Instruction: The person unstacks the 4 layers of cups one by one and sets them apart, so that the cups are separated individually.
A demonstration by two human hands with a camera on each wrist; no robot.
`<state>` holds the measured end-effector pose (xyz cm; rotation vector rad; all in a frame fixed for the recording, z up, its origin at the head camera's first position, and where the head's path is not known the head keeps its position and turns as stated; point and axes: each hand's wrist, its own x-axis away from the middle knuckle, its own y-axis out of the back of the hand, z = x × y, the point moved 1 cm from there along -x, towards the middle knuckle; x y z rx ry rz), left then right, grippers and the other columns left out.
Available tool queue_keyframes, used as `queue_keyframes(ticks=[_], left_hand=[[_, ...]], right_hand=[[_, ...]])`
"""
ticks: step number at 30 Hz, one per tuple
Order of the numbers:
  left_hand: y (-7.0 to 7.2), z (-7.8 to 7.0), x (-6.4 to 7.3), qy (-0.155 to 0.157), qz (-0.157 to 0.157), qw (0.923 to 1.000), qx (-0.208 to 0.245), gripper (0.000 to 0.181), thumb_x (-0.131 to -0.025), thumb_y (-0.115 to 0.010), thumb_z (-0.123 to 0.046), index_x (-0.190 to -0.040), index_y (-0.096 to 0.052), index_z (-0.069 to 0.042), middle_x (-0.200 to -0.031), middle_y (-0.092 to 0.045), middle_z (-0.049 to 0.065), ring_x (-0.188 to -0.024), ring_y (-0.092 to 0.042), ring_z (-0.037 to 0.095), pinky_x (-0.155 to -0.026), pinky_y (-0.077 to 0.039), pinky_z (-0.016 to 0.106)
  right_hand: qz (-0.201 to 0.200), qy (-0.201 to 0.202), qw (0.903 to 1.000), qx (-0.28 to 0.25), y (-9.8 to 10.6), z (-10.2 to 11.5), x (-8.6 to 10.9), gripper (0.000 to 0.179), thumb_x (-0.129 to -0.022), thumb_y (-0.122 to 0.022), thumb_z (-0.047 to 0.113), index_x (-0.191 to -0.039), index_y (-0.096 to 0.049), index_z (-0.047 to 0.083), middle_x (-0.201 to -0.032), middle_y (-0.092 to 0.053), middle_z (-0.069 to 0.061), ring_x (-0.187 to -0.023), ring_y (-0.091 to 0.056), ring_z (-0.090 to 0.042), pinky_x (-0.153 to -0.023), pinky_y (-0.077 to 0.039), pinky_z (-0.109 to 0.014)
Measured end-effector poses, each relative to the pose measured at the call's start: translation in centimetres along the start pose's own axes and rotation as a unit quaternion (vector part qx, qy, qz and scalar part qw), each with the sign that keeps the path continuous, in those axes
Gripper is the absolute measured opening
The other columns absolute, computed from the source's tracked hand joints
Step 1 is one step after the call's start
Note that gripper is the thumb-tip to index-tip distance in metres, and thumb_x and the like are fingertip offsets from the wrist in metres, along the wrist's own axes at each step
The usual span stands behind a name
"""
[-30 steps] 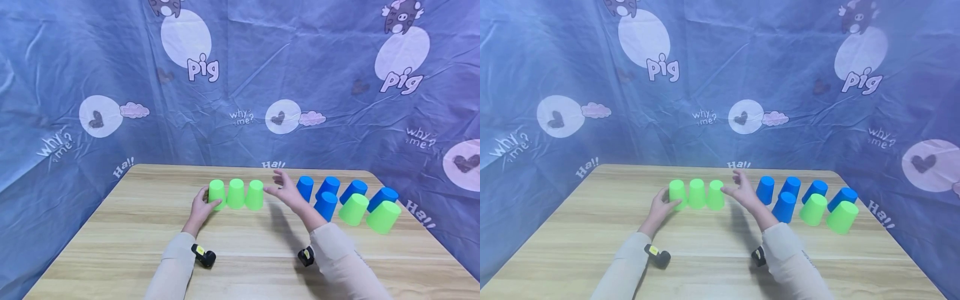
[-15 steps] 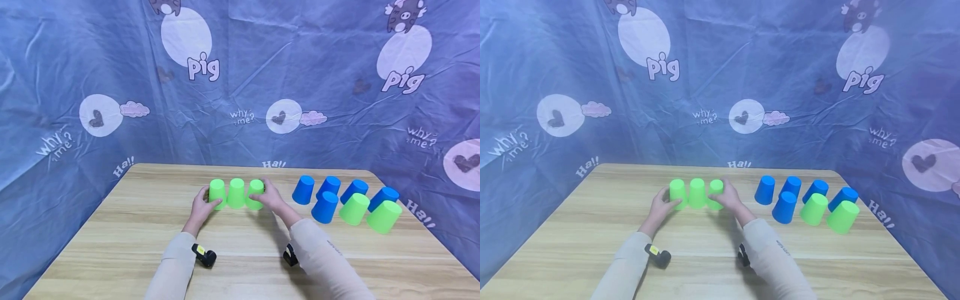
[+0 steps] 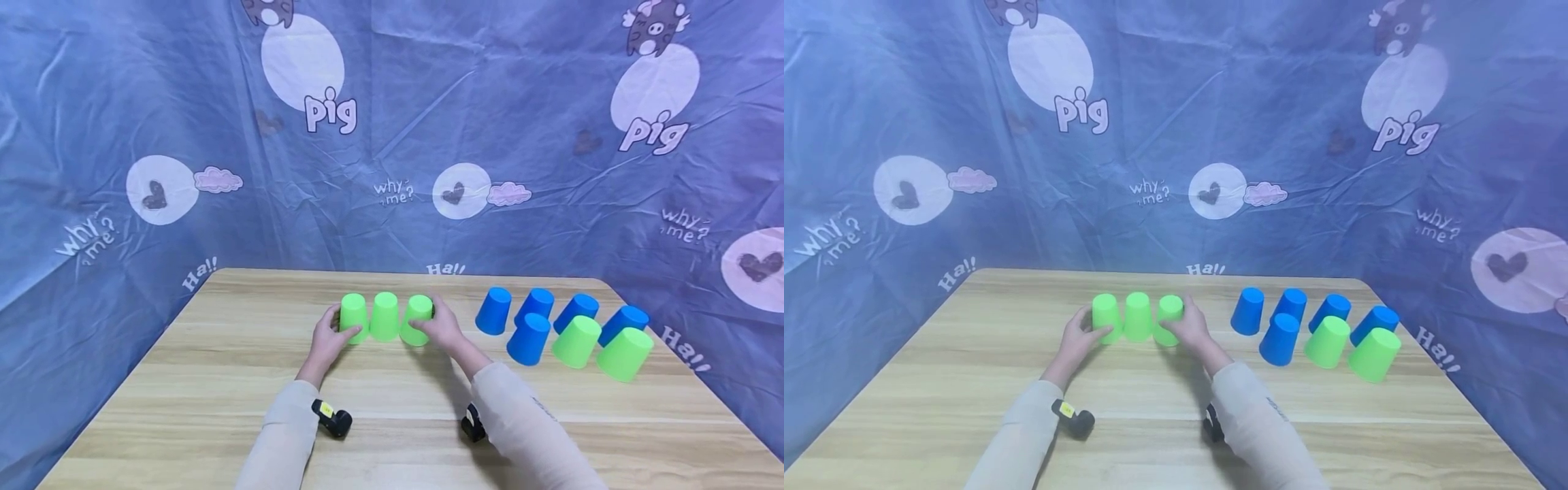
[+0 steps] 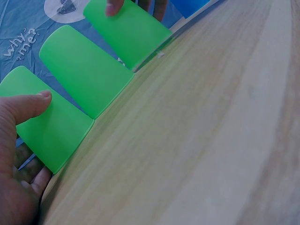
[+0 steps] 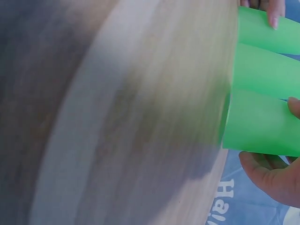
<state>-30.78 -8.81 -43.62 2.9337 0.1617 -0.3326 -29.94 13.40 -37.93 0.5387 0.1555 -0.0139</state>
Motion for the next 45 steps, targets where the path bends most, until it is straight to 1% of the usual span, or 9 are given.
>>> queue_keyframes(ticks=[5, 12, 15, 22, 25, 32, 37, 45], left_hand=[[0.1, -0.3, 0.1, 0.0, 0.0, 1.0, 0.002, 0.063, -0.069, -0.07, -0.007, -0.124, -0.04, -0.001, -0.12, -0.045, 0.021, -0.109, -0.042, 0.033, -0.093, -0.034, 0.041], [0.1, -0.4, 0.2, -0.006, 0.005, 1.0, 0.004, 0.062, -0.069, -0.07, -0.006, -0.124, -0.04, 0.0, -0.119, -0.045, 0.021, -0.108, -0.043, 0.033, -0.092, -0.034, 0.041], [0.0, -0.3, 0.3, -0.008, 0.005, 0.9999, 0.008, 0.062, -0.069, -0.07, -0.005, -0.123, -0.041, 0.0, -0.119, -0.045, 0.022, -0.108, -0.043, 0.033, -0.092, -0.035, 0.041], [-0.1, -0.3, 0.3, 0.0, 0.002, 1.0, 0.009, 0.062, -0.069, -0.07, -0.005, -0.124, -0.041, -0.001, -0.12, -0.044, 0.02, -0.109, -0.042, 0.033, -0.092, -0.034, 0.04], [-0.1, -0.3, 0.3, 0.002, 0.003, 0.9999, 0.011, 0.062, -0.069, -0.07, -0.005, -0.124, -0.041, -0.001, -0.121, -0.044, 0.02, -0.109, -0.042, 0.033, -0.093, -0.034, 0.04], [0.0, -0.2, 0.1, 0.0, 0.004, 0.9999, 0.012, 0.063, -0.069, -0.071, -0.007, -0.124, -0.041, -0.001, -0.12, -0.044, 0.02, -0.109, -0.042, 0.034, -0.093, -0.034, 0.041], [0.1, -0.1, 0.0, 0.002, 0.003, 1.0, 0.008, 0.062, -0.068, -0.071, -0.008, -0.123, -0.042, -0.002, -0.12, -0.045, 0.019, -0.108, -0.043, 0.033, -0.092, -0.034, 0.041], [0.1, 0.0, 0.2, -0.001, 0.006, 0.9999, 0.013, 0.062, -0.069, -0.071, -0.007, -0.123, -0.042, -0.001, -0.12, -0.045, 0.02, -0.108, -0.042, 0.033, -0.092, -0.034, 0.042]], right_hand=[[-0.007, 0.0, 1.0, -0.003, 1.3, 0.4, 0.6, 0.058, -0.071, -0.067, 0.008, -0.119, -0.038, -0.006, -0.109, -0.05, -0.021, -0.102, -0.046, -0.034, -0.086, -0.039, -0.044], [-0.005, -0.02, 0.9997, 0.011, 3.7, 0.5, 0.9, 0.062, -0.075, -0.065, 0.013, -0.125, -0.033, -0.004, -0.115, -0.046, -0.024, -0.106, -0.043, -0.035, -0.084, -0.04, -0.044], [-0.003, -0.016, 0.9997, 0.017, 4.7, 0.3, 1.0, 0.063, -0.077, -0.064, 0.013, -0.127, -0.03, -0.004, -0.116, -0.044, -0.024, -0.106, -0.042, -0.036, -0.083, -0.04, -0.042], [-0.016, -0.017, 0.9995, 0.021, 6.5, -0.7, 1.1, 0.062, -0.077, -0.064, 0.013, -0.126, -0.031, -0.004, -0.115, -0.043, -0.024, -0.105, -0.042, -0.036, -0.083, -0.04, -0.04], [-0.016, -0.014, 0.9995, 0.023, 7.2, -1.1, 1.6, 0.062, -0.077, -0.064, 0.013, -0.126, -0.03, -0.005, -0.115, -0.042, -0.025, -0.105, -0.042, -0.037, -0.082, -0.041, -0.043], [-0.002, -0.016, 0.9986, 0.049, 8.9, -2.2, 2.7, 0.07, -0.078, -0.063, 0.021, -0.13, -0.023, -0.003, -0.119, -0.039, -0.025, -0.106, -0.041, -0.037, -0.082, -0.04, -0.046], [0.001, -0.016, 0.9981, 0.059, 9.6, -3.1, 3.2, 0.072, -0.078, -0.063, 0.023, -0.13, -0.022, -0.004, -0.121, -0.037, -0.026, -0.108, -0.038, -0.038, -0.083, -0.038, -0.048], [-0.002, -0.024, 0.9967, 0.078, 9.5, -4.0, 3.8, 0.069, -0.077, -0.064, 0.023, -0.128, -0.026, -0.005, -0.119, -0.039, -0.027, -0.106, -0.04, -0.038, -0.084, -0.038, -0.048]])
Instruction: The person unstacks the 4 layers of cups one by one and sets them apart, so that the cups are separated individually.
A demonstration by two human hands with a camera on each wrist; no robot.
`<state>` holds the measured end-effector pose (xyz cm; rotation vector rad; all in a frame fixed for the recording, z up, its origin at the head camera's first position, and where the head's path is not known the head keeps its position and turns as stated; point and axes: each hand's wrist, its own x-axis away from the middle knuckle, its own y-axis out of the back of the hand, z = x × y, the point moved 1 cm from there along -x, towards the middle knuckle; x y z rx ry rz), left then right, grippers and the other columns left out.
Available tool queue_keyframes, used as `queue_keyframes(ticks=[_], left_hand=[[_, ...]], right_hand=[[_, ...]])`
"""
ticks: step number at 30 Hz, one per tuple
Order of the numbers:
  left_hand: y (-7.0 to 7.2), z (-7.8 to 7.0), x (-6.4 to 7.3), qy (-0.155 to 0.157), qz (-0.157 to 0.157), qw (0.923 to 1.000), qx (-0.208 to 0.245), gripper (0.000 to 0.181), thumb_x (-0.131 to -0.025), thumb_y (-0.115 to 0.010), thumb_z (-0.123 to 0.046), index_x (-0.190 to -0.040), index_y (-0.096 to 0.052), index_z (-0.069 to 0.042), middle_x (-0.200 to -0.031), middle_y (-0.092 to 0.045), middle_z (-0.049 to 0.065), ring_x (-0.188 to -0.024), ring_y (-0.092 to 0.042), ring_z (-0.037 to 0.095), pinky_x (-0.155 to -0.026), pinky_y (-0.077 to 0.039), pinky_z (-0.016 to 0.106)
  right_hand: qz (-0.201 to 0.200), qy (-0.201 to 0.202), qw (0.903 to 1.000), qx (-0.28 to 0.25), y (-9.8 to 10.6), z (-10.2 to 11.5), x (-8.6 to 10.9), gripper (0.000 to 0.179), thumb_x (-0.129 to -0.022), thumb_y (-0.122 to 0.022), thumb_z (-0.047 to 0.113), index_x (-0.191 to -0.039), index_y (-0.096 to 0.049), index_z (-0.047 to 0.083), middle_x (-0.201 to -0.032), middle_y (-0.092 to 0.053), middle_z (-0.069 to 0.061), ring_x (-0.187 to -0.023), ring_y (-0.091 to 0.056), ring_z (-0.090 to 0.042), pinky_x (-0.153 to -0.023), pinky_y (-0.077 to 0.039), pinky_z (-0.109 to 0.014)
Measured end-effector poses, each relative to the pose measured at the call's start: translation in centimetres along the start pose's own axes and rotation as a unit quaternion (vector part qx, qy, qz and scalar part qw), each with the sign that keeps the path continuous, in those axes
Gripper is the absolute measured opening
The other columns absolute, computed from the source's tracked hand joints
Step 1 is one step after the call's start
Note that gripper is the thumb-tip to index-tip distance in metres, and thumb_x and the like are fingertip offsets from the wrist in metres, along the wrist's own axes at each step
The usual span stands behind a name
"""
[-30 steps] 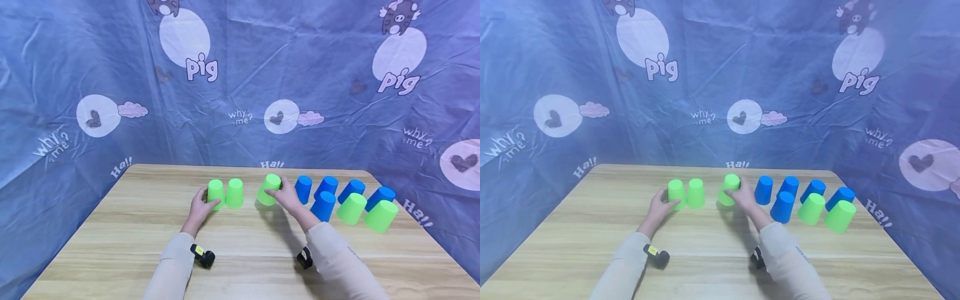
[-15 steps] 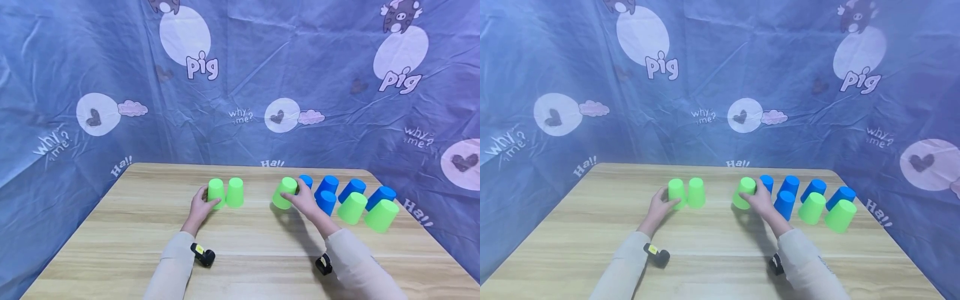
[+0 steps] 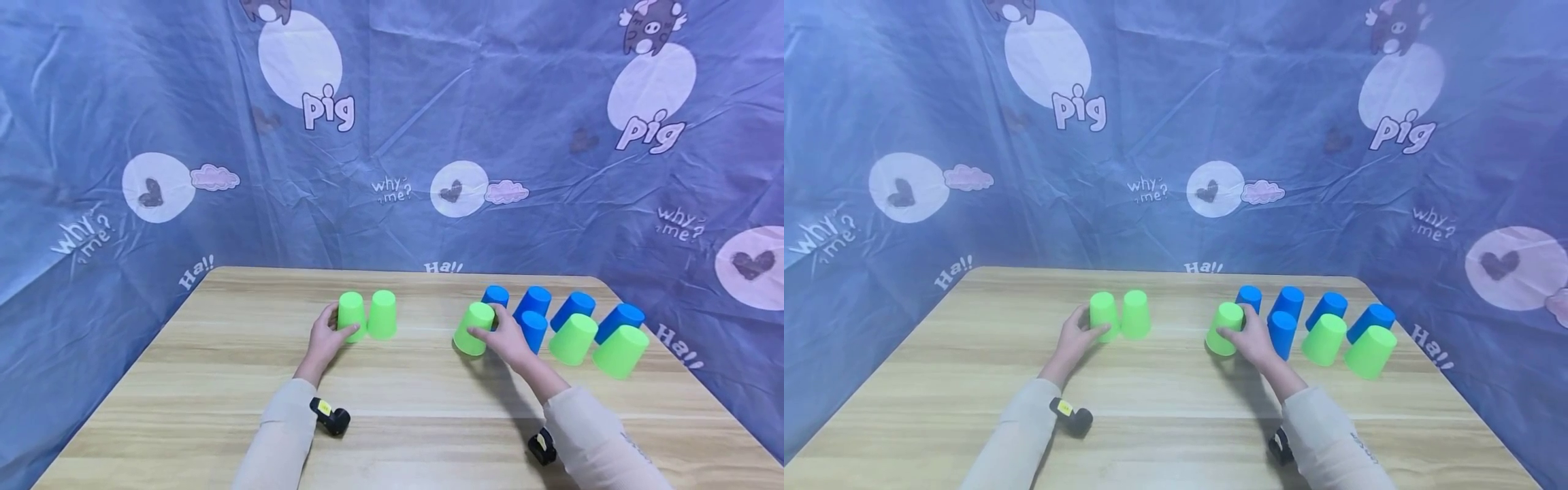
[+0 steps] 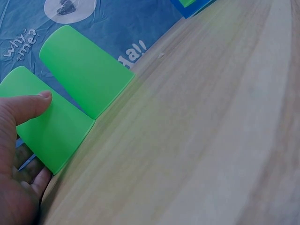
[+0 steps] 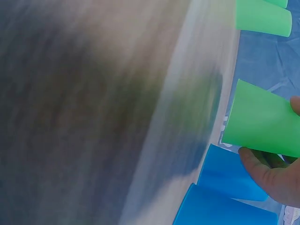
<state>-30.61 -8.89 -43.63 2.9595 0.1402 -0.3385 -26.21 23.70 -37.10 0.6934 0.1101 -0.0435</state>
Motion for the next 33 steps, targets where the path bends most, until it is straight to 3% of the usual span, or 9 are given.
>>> queue_keyframes(ticks=[11, 33], left_hand=[[-0.2, 0.1, 0.1, 0.014, -0.005, 0.9999, -0.005, 0.062, -0.069, -0.07, -0.007, -0.124, -0.041, -0.004, -0.122, -0.044, 0.017, -0.109, -0.042, 0.031, -0.093, -0.034, 0.04], [0.0, -0.4, 0.3, 0.006, 0.0, 1.0, -0.002, 0.061, -0.07, -0.07, -0.006, -0.124, -0.041, -0.002, -0.121, -0.044, 0.02, -0.11, -0.041, 0.033, -0.093, -0.033, 0.041]], right_hand=[[-0.006, -0.003, 1.0, -0.004, -0.5, -0.7, 0.1, 0.067, -0.075, -0.065, 0.018, -0.126, -0.029, -0.006, -0.117, -0.04, -0.027, -0.105, -0.041, -0.038, -0.084, -0.038, -0.048], [0.002, 0.012, 0.9999, 0.003, -0.8, -1.1, 0.0, 0.066, -0.076, -0.065, 0.017, -0.126, -0.027, -0.006, -0.116, -0.041, -0.027, -0.104, -0.041, -0.039, -0.083, -0.038, -0.049]])
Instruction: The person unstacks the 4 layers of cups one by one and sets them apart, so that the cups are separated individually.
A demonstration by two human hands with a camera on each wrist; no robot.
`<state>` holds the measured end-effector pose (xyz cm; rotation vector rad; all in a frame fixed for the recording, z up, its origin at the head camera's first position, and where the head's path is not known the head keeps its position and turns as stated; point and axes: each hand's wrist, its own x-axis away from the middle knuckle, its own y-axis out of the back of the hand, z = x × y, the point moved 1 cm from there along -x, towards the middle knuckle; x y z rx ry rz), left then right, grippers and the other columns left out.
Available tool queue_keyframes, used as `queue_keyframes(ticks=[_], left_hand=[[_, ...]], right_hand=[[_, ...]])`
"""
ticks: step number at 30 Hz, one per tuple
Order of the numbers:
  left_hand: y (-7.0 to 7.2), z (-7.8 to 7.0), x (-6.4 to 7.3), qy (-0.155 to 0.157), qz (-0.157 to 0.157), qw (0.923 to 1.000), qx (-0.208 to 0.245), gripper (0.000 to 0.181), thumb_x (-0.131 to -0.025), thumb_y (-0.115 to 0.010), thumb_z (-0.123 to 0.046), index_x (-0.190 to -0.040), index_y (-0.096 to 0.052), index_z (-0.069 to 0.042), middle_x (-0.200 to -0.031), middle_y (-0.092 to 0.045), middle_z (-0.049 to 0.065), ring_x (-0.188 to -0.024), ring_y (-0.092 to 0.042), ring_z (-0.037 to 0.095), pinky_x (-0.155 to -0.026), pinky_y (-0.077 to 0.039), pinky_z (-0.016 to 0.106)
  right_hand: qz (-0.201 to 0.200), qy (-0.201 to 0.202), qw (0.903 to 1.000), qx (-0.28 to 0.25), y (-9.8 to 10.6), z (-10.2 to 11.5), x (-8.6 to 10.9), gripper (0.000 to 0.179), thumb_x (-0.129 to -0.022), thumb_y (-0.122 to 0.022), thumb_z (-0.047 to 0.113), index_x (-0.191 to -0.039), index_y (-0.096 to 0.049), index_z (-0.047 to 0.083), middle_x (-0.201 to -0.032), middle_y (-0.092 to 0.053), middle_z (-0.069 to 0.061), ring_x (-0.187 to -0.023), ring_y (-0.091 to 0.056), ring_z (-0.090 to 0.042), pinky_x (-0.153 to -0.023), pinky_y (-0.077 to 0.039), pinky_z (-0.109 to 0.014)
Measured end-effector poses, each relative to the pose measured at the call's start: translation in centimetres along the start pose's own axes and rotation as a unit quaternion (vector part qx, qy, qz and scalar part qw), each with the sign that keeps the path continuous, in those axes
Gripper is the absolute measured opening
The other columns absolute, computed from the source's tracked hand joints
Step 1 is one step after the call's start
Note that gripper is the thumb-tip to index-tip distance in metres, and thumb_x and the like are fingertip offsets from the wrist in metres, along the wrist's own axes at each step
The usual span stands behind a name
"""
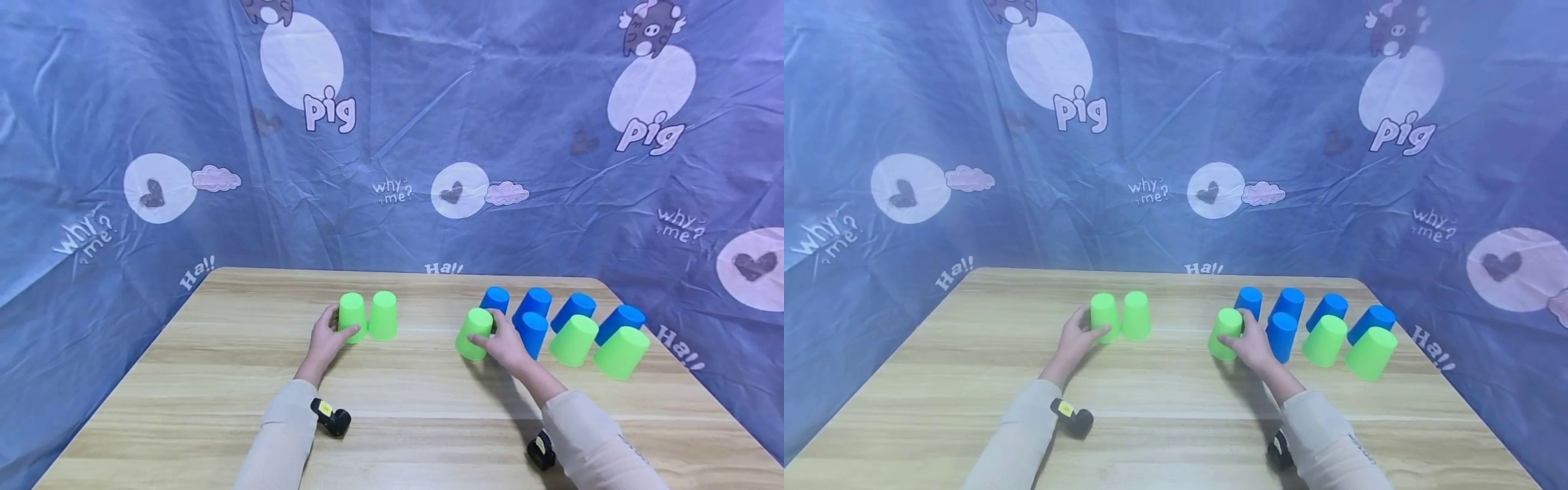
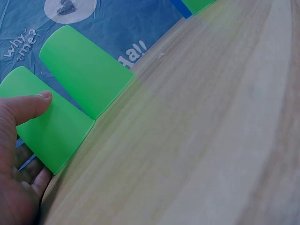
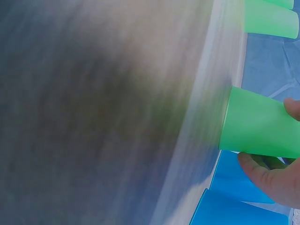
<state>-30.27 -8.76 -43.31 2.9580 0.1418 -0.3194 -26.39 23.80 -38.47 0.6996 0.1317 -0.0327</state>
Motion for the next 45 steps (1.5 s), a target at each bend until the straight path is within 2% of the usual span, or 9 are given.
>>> queue_keyframes(ticks=[10, 17, 22, 27, 31, 39, 45], left_hand=[[0.1, 0.0, -0.1, -0.006, -0.004, 1.0, -0.003, 0.062, -0.07, -0.07, -0.006, -0.124, -0.04, 0.0, -0.121, -0.043, 0.021, -0.11, -0.041, 0.033, -0.093, -0.033, 0.04], [0.1, 0.1, 0.1, -0.003, -0.004, 1.0, 0.0, 0.061, -0.069, -0.069, -0.005, -0.123, -0.041, 0.0, -0.121, -0.044, 0.021, -0.109, -0.042, 0.034, -0.093, -0.034, 0.04], [0.1, 0.2, 0.1, -0.001, -0.003, 1.0, 0.0, 0.061, -0.069, -0.07, -0.005, -0.123, -0.041, -0.001, -0.12, -0.044, 0.02, -0.108, -0.043, 0.034, -0.093, -0.034, 0.04], [0.0, 0.3, -0.1, 0.001, -0.003, 1.0, 0.001, 0.062, -0.069, -0.07, -0.006, -0.124, -0.04, -0.001, -0.121, -0.044, 0.02, -0.109, -0.042, 0.034, -0.093, -0.034, 0.04], [0.0, 0.3, -0.2, 0.001, -0.006, 1.0, -0.003, 0.063, -0.069, -0.07, -0.006, -0.124, -0.041, -0.002, -0.121, -0.044, 0.02, -0.108, -0.043, 0.034, -0.093, -0.034, 0.041], [-0.1, 0.2, -0.2, -0.002, -0.006, 1.0, -0.003, 0.061, -0.069, -0.07, -0.005, -0.123, -0.042, -0.001, -0.119, -0.045, 0.02, -0.107, -0.044, 0.034, -0.092, -0.035, 0.041], [-0.1, 0.1, -0.1, -0.006, -0.005, 1.0, -0.002, 0.062, -0.069, -0.069, -0.004, -0.124, -0.041, 0.0, -0.12, -0.045, 0.021, -0.108, -0.043, 0.034, -0.092, -0.034, 0.041]], right_hand=[[0.028, -0.002, 0.9996, -0.002, 1.2, 1.8, -0.3, 0.074, -0.077, -0.064, 0.022, -0.131, -0.02, -0.003, -0.125, -0.032, -0.027, -0.114, -0.03, -0.041, -0.09, -0.03, -0.052], [0.044, 0.026, 0.9985, -0.018, 1.5, 3.9, -1.3, 0.075, -0.078, -0.064, 0.024, -0.133, -0.019, 0.001, -0.13, -0.028, -0.025, -0.118, -0.025, -0.039, -0.092, -0.031, -0.047], [0.031, 0.047, 0.9984, -0.005, 1.0, 6.2, -2.2, 0.074, -0.077, -0.065, 0.025, -0.133, -0.022, 0.002, -0.131, -0.03, -0.023, -0.12, -0.024, -0.037, -0.091, -0.032, -0.046], [0.032, 0.061, 0.9976, -0.006, -0.5, 8.4, -3.0, 0.071, -0.075, -0.066, 0.021, -0.131, -0.026, 0.003, -0.13, -0.033, -0.021, -0.119, -0.028, -0.036, -0.091, -0.032, -0.047], [0.044, 0.068, 0.9964, -0.026, -2.4, 9.4, -3.5, 0.07, -0.074, -0.067, 0.019, -0.13, -0.029, 0.003, -0.128, -0.035, -0.021, -0.118, -0.03, -0.035, -0.091, -0.033, -0.046], [0.059, 0.06, 0.993, -0.083, -6.4, 9.7, -4.4, 0.067, -0.072, -0.069, 0.013, -0.127, -0.033, 0.0, -0.123, -0.04, -0.024, -0.114, -0.035, -0.036, -0.091, -0.035, -0.044], [0.061, 0.036, 0.9918, -0.106, -8.8, 9.6, -4.7, 0.069, -0.069, -0.07, 0.012, -0.126, -0.034, -0.001, -0.12, -0.042, -0.026, -0.11, -0.038, -0.038, -0.09, -0.036, -0.045]])
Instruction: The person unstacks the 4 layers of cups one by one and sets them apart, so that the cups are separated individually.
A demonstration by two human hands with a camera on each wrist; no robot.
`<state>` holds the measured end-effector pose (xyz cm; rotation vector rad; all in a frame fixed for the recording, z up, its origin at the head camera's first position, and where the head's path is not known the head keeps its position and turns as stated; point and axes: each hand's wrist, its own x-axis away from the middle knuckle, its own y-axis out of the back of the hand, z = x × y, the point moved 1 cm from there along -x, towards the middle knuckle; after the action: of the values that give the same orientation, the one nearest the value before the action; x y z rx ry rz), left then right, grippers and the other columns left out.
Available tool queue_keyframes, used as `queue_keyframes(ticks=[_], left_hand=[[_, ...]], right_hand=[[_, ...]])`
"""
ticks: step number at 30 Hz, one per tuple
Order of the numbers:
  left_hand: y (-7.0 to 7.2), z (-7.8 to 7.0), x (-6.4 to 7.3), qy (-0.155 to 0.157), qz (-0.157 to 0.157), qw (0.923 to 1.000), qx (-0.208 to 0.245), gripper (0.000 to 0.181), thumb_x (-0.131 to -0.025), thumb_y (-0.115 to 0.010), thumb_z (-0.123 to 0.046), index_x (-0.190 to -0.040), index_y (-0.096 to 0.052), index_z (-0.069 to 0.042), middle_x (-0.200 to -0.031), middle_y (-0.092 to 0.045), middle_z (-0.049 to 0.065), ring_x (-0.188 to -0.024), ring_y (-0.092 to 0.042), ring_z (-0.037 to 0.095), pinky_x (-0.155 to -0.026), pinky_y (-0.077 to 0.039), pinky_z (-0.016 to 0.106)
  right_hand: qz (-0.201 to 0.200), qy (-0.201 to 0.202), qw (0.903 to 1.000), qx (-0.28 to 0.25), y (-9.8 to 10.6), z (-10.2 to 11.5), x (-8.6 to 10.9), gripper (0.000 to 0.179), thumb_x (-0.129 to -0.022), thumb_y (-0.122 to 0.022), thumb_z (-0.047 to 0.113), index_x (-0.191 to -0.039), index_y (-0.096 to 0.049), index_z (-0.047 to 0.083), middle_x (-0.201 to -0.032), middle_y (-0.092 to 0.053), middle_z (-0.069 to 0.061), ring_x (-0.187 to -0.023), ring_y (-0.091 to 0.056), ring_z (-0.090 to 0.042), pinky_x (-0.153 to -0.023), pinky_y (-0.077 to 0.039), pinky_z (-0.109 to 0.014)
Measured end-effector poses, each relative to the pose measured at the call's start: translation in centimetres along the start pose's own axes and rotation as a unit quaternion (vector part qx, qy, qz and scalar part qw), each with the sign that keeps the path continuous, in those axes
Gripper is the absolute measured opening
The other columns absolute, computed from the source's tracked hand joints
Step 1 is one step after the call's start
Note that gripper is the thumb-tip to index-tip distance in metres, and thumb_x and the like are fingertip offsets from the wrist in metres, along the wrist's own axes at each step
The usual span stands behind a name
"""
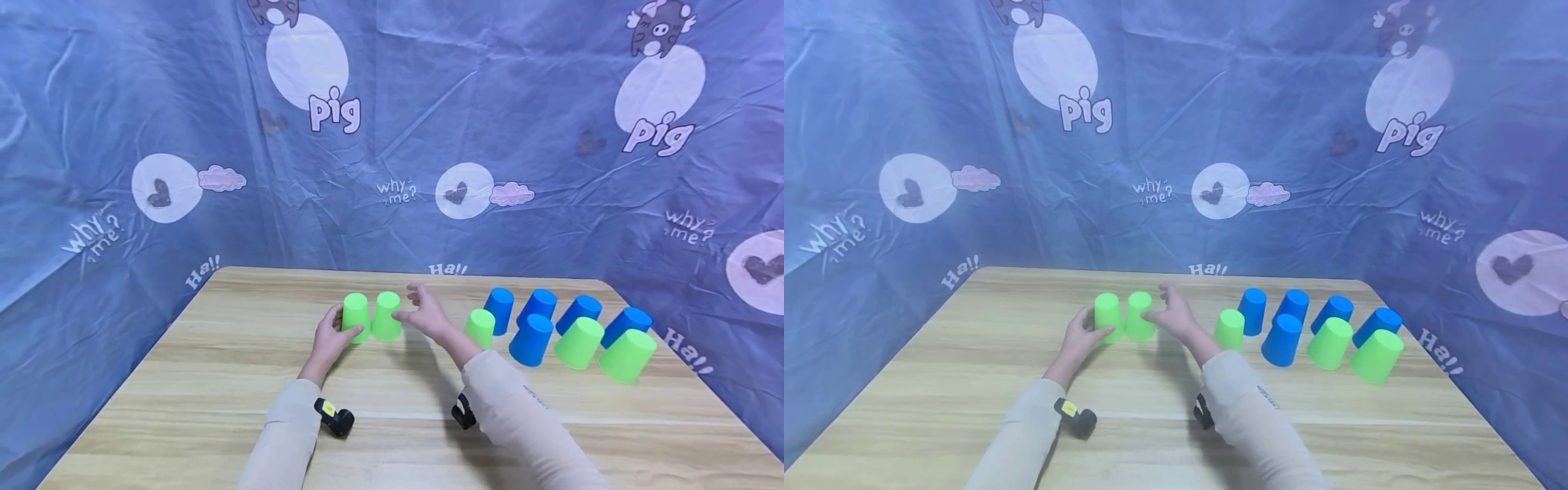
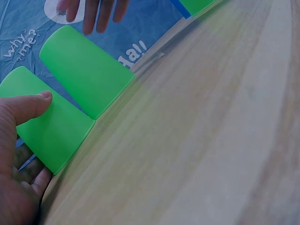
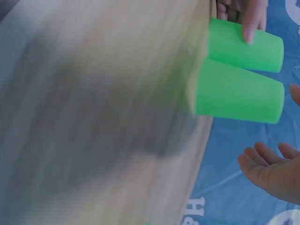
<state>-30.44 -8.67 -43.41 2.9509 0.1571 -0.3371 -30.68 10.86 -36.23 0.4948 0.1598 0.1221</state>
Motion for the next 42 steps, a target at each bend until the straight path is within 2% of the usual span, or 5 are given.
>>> queue_keyframes(ticks=[7, 13, 21, 33, 42], left_hand=[[0.0, 0.1, 0.0, 0.0, 0.0, 1.0, -0.004, 0.063, -0.069, -0.07, -0.005, -0.124, -0.04, 0.0, -0.119, -0.045, 0.022, -0.107, -0.043, 0.035, -0.092, -0.035, 0.041], [0.0, 0.1, 0.0, -0.003, -0.001, 1.0, -0.005, 0.062, -0.069, -0.07, -0.005, -0.123, -0.041, 0.0, -0.119, -0.045, 0.022, -0.106, -0.044, 0.035, -0.091, -0.035, 0.041], [0.0, 0.2, 0.0, 0.001, 0.002, 1.0, -0.008, 0.063, -0.069, -0.07, -0.005, -0.124, -0.04, -0.001, -0.12, -0.044, 0.021, -0.108, -0.043, 0.034, -0.092, -0.034, 0.041], [0.0, 0.0, -0.1, -0.002, 0.001, 1.0, -0.008, 0.061, -0.069, -0.07, -0.005, -0.123, -0.042, -0.001, -0.118, -0.046, 0.02, -0.105, -0.046, 0.034, -0.091, -0.036, 0.041], [-0.1, 0.3, -0.1, -0.005, -0.003, 0.9999, -0.01, 0.063, -0.068, -0.071, -0.007, -0.124, -0.041, -0.001, -0.119, -0.046, 0.02, -0.108, -0.044, 0.032, -0.092, -0.035, 0.04]], right_hand=[[-0.005, -0.021, 0.9994, -0.026, -1.7, -0.4, -0.2, 0.07, -0.068, -0.07, 0.009, -0.126, -0.033, -0.005, -0.116, -0.044, -0.026, -0.106, -0.041, -0.038, -0.086, -0.039, -0.045], [-0.017, -0.027, 0.9983, -0.05, -2.8, -0.6, -0.2, 0.064, -0.068, -0.068, 0.004, -0.122, -0.035, -0.005, -0.114, -0.046, -0.024, -0.103, -0.045, -0.036, -0.085, -0.041, -0.042], [-0.039, -0.032, 0.9974, -0.05, -3.7, -0.9, -0.3, 0.058, -0.07, -0.068, 0.004, -0.12, -0.039, -0.003, -0.11, -0.049, -0.022, -0.099, -0.048, -0.034, -0.083, -0.043, -0.04], [-0.057, -0.038, 0.9966, -0.045, -3.6, -0.9, -0.1, 0.055, -0.07, -0.068, 0.006, -0.118, -0.041, -0.001, -0.106, -0.052, -0.019, -0.097, -0.049, -0.031, -0.083, -0.043, -0.039], [-0.075, -0.001, 0.9966, -0.035, -1.9, -0.1, 1.1, 0.054, -0.071, -0.068, 0.009, -0.117, -0.042, -0.002, -0.106, -0.052, -0.02, -0.099, -0.048, -0.033, -0.084, -0.042, -0.04]])
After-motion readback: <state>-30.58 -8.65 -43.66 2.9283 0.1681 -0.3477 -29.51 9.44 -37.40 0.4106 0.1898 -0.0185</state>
